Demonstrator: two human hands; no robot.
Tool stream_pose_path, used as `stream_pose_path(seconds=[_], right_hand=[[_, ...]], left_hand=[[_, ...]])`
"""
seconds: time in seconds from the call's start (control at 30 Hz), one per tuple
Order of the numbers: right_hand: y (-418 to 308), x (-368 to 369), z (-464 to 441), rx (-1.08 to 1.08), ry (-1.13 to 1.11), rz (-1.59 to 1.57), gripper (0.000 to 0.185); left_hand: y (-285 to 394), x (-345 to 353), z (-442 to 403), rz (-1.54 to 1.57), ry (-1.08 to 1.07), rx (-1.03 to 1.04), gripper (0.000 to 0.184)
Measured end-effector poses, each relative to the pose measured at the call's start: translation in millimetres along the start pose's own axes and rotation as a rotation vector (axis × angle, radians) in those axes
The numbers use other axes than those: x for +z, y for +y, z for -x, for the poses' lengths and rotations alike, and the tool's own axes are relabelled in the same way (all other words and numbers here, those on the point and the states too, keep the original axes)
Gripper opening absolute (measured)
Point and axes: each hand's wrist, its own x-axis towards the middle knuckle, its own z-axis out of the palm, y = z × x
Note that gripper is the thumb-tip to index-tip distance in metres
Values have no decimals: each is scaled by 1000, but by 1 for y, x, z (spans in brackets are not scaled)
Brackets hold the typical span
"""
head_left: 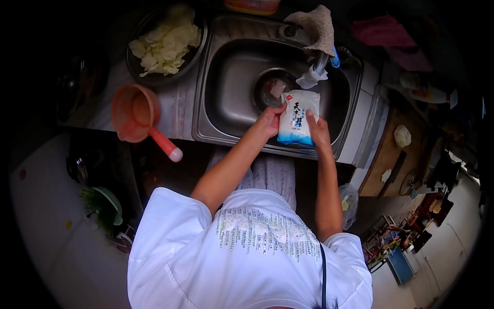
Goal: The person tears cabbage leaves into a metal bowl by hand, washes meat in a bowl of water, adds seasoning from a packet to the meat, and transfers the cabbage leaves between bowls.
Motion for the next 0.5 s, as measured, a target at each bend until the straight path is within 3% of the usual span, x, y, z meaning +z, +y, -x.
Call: stream_pose_path(seconds=[0.17,0.37,0.5], right_hand=[[0,-1,1,53,9,-59,34],[-3,1,0,120,17,-137,34],[-1,-1,-2,74,55,-81,35]], left_hand=[[4,-1,-1,105,-8,-2,31],[7,11,-3,89,-9,-36,29],[6,15,-7,-15,-44,50,28]])
